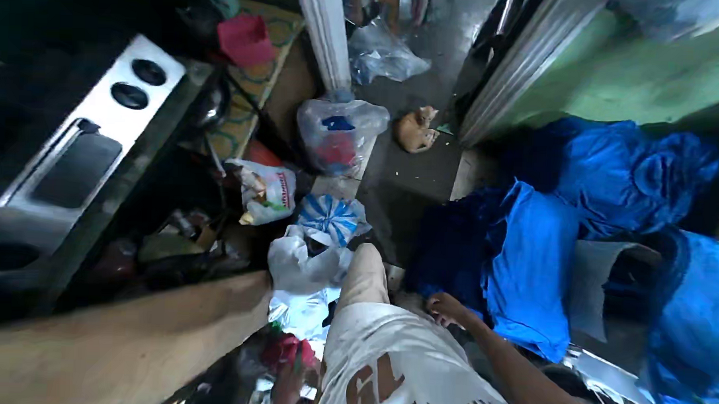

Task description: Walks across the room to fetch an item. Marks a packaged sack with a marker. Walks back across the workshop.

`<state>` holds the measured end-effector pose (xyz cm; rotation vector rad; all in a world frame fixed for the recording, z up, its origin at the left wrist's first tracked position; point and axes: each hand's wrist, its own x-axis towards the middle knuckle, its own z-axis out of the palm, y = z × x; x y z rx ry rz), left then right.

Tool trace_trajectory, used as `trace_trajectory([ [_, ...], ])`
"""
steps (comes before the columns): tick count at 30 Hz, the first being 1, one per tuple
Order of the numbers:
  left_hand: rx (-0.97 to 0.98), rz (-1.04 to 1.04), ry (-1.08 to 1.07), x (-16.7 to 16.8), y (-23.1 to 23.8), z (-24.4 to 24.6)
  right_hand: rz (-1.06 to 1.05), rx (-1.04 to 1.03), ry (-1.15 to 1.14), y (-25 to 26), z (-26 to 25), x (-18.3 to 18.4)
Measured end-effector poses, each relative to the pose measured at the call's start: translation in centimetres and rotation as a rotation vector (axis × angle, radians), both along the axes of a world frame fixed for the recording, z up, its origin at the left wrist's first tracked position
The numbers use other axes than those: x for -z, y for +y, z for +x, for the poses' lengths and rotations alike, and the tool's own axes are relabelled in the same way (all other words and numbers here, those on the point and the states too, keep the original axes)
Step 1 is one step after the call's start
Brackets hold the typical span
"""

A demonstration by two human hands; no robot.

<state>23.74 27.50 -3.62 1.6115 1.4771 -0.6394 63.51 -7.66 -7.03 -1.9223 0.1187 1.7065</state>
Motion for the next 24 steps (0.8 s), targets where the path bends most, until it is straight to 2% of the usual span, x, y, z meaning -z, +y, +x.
trace_trajectory([
  [3, 0.016, 0.002, -0.02, 0.6, 4.9, 7.0, 0.019, 0.055, 0.041, 1.9, 2.8, -0.6],
  [7, 0.158, -0.06, -0.001, 0.3, 10.7, 18.4, -0.029, 0.12, -0.016, 3.5, 9.4, -2.8],
  [11, 0.289, -0.01, -0.039, -0.3, 16.4, 30.0, -0.159, 0.094, -0.06, 3.2, 17.4, -9.7],
  [13, 0.313, 0.018, -0.096, -2.8, 18.5, 37.2, -0.185, 0.124, -0.102, 2.6, 21.1, -12.4],
  [18, 0.324, -0.014, -0.348, -12.0, 20.7, 55.2, -0.179, 0.299, -0.165, 3.6, 29.4, -18.1],
  [21, 0.495, -0.01, -0.428, -14.7, 20.6, 64.0, -0.183, 0.343, -0.158, 3.7, 32.4, -17.2],
  [24, 0.637, -0.017, -0.449, -14.8, 20.4, 72.0, -0.199, 0.315, -0.113, 3.9, 34.6, -15.2],
])
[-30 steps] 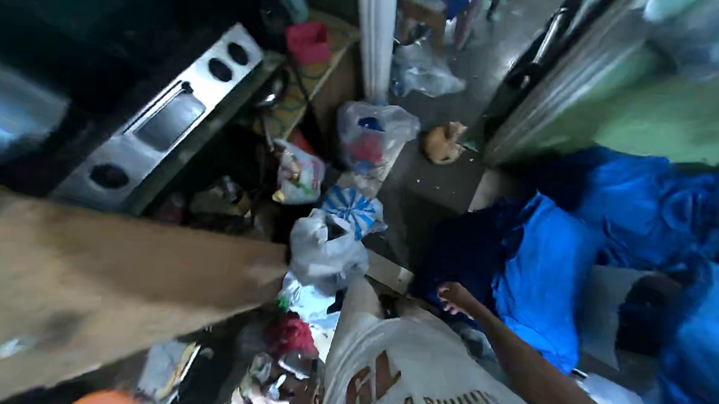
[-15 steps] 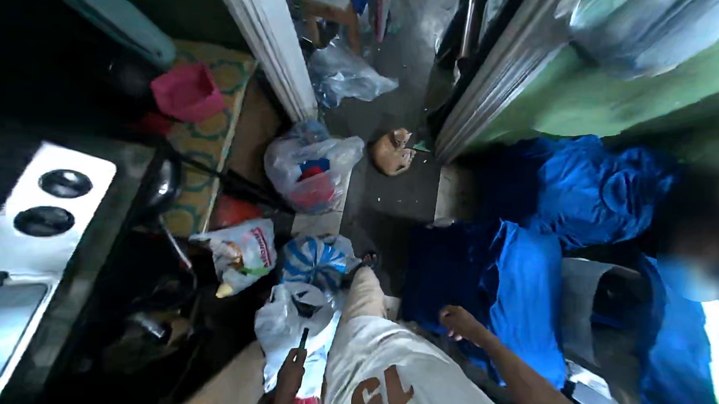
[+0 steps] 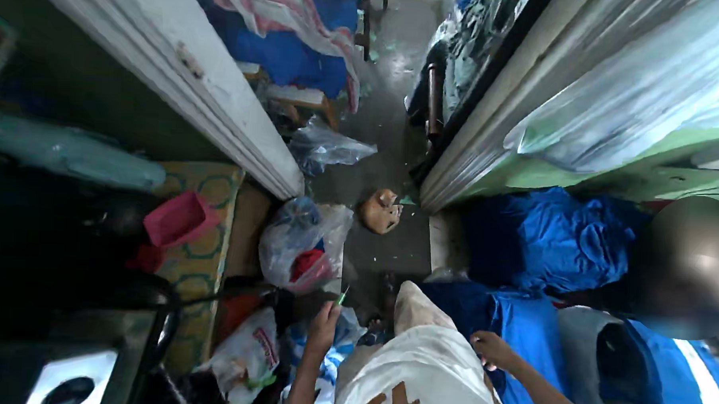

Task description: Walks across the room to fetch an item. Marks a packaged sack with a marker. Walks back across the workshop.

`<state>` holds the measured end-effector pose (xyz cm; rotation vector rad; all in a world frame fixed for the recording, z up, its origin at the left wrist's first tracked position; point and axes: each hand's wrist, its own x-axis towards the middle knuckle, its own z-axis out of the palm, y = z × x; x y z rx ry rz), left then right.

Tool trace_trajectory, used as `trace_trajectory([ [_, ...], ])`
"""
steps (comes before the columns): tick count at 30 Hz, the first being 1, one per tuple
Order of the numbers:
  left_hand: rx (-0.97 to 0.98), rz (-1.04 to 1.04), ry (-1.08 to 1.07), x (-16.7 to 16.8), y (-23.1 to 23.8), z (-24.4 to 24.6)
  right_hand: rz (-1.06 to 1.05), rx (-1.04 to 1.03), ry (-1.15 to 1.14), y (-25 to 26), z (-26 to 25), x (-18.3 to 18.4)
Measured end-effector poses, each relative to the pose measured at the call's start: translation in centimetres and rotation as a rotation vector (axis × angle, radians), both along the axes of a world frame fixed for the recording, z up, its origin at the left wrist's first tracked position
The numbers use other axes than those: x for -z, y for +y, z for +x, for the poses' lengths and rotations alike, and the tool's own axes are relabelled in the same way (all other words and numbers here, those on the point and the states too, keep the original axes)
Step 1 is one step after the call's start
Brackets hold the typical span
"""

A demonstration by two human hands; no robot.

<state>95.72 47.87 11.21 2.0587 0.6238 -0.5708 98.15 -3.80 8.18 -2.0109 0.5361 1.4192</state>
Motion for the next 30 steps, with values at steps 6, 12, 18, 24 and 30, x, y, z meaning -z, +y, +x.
trace_trajectory([
  [6, 0.27, 0.056, -0.011, -1.0, 1.3, 16.1, -0.062, -0.036, 0.07, -0.9, 9.1, 4.9],
  [12, 0.272, 0.139, -0.153, -8.6, 2.3, 34.9, -0.061, 0.033, -0.012, 1.3, 25.5, 3.9],
  [18, 0.325, 0.098, -0.343, -10.1, 1.7, 52.8, 0.075, 0.058, -0.207, 10.1, 45.1, -3.3],
  [24, 0.527, -0.23, -0.17, -8.3, 0.7, 70.3, 0.384, 0.107, -0.321, 21.3, 63.0, -7.2],
  [30, 0.778, -0.388, -0.147, -10.5, 3.5, 87.7, 0.535, 0.456, -0.525, 31.5, 81.4, -14.9],
])
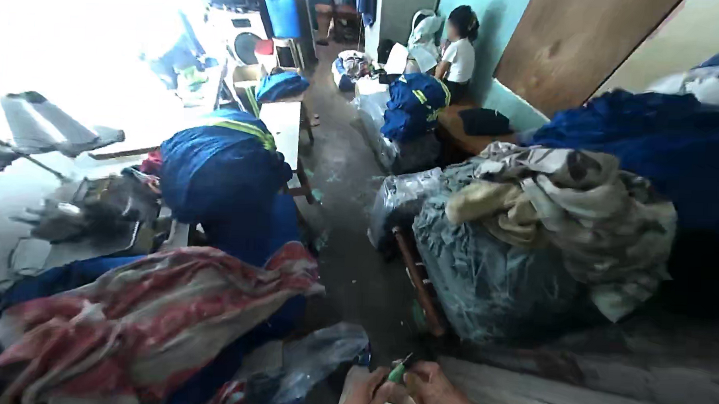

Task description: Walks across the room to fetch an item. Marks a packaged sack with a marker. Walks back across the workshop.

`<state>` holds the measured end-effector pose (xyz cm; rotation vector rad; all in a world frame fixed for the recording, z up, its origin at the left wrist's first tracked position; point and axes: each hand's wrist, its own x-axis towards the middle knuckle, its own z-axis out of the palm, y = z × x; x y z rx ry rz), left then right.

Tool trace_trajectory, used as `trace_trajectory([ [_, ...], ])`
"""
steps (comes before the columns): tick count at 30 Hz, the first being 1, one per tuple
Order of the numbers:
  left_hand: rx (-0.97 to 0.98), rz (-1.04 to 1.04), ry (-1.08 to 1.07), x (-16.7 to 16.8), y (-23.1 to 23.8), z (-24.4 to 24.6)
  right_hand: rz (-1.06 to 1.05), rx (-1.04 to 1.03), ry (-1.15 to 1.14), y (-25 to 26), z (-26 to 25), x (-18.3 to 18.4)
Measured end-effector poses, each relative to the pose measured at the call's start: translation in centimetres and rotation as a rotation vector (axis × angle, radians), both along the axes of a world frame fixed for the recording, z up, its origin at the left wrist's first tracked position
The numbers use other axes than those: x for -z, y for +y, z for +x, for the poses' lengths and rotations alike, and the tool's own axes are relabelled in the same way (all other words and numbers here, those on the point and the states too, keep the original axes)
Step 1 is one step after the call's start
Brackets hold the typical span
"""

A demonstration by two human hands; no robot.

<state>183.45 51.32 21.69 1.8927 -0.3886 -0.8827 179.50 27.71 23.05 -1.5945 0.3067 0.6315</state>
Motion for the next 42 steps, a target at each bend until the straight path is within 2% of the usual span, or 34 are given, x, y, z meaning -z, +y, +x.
trace_trajectory([
  [4, 0.023, -0.098, 0.055, -5.1, 1.3, 9.2, 0.11, 0.079, -0.127, 1.6, 10.2, -4.4],
  [7, 0.061, -0.131, 0.035, -6.9, 1.3, 16.0, 0.218, 0.079, -0.213, 1.9, 17.2, -6.4],
  [9, 0.083, -0.13, 0.031, -7.1, 1.2, 20.4, 0.199, 0.105, -0.266, 2.0, 21.8, -6.6],
  [14, 0.15, -0.101, -0.02, -6.6, 0.0, 32.9, 0.198, 0.271, -0.175, 1.2, 33.5, -7.2],
  [18, 0.195, -0.039, -0.054, -6.0, -1.8, 45.6, 0.302, 0.434, -0.165, -0.3, 44.7, -5.4],
  [22, 0.244, -0.009, -0.165, -4.3, -3.5, 59.8, 0.328, 0.518, -0.182, -2.6, 58.6, -3.6],
  [24, 0.2, -0.035, -0.22, -5.7, -3.6, 65.6, 0.367, 0.467, -0.16, -3.6, 64.3, -4.9],
  [25, 0.144, -0.075, -0.267, -6.8, -3.9, 68.7, 0.323, 0.387, -0.156, -4.1, 67.3, -6.1],
  [28, 0.0, -0.135, -0.402, -9.3, -4.2, 76.7, 0.037, -0.006, -0.163, -4.8, 74.7, -9.1],
  [31, 0.117, -0.208, -0.413, -10.7, -5.2, 82.6, -0.086, -0.255, -0.157, -5.3, 80.4, -10.2],
  [34, 0.272, -0.265, -0.404, -10.0, -7.3, 88.5, 0.029, -0.237, -0.138, -6.9, 85.4, -9.2],
  [36, 0.339, -0.234, -0.399, -9.4, -8.7, 93.0, 0.088, -0.179, -0.152, -8.5, 88.2, -7.6],
  [42, 0.646, -0.108, -0.399, -6.6, -13.9, 108.1, -0.013, 0.004, -0.16, -12.8, 97.4, -4.6],
])
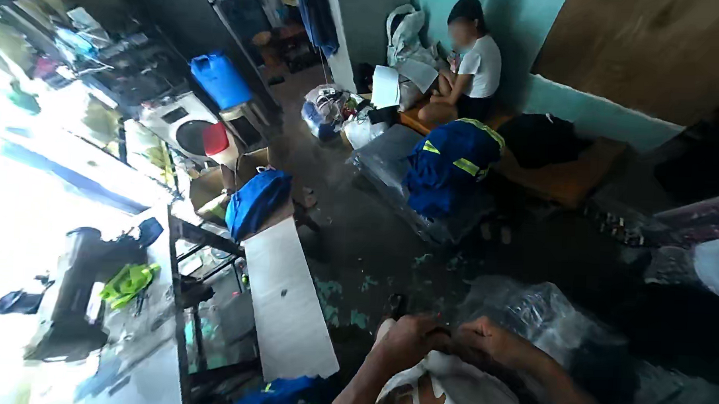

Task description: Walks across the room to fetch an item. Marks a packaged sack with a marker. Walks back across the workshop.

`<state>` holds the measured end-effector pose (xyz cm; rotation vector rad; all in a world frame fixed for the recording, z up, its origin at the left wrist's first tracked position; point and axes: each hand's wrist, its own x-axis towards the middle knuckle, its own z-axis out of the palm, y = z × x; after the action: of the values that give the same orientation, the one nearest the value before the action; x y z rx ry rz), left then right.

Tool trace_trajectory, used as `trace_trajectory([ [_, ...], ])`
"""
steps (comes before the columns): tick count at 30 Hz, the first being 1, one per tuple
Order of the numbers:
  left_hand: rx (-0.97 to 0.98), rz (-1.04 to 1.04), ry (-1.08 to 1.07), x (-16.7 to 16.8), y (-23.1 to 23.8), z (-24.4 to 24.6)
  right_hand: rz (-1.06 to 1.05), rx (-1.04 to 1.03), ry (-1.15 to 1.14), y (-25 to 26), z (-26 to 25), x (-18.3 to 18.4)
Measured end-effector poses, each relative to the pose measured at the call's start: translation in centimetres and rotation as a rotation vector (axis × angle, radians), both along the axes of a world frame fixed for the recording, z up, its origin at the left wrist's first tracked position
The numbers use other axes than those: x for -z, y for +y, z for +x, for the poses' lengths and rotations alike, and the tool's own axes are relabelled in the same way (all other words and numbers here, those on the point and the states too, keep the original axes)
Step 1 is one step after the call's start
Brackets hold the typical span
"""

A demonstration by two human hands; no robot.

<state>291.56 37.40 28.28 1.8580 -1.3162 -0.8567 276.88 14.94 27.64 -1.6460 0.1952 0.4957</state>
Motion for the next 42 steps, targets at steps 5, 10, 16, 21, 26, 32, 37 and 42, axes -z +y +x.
trace_trajectory([
  [5, 0.203, 0.036, 0.131, -1.3, -4.8, 10.8, -0.079, 0.136, 0.119, -1.4, 7.3, -3.9],
  [10, 0.514, 0.05, 0.193, -1.3, -12.8, 16.8, -0.187, 0.4, 0.153, -3.2, 9.1, -4.8],
  [16, 0.684, 0.069, 0.221, 0.0, -25.1, 17.9, -0.124, 0.783, 0.23, -9.3, 7.2, -3.7],
  [21, 0.634, 0.17, 0.26, -0.2, -37.7, 15.9, 0.264, 1.336, -0.103, -18.0, 3.5, -3.2],
  [26, 0.779, 0.121, 0.297, -1.1, -48.3, 12.2, 0.295, 1.507, -0.234, -24.7, 3.4, -4.1],
  [32, 1.123, 0.199, 0.299, -3.1, -57.9, 7.1, 0.156, 1.867, -0.071, -29.5, 0.9, -5.7],
  [37, 1.373, 0.291, 0.464, -3.1, -65.5, 1.6, 0.107, 2.106, -0.084, -32.6, -2.5, -6.8],
  [42, 1.38, 0.48, 0.571, -2.2, -76.2, -0.6, -0.013, 2.545, -0.357, -38.8, -10.0, -8.8],
])
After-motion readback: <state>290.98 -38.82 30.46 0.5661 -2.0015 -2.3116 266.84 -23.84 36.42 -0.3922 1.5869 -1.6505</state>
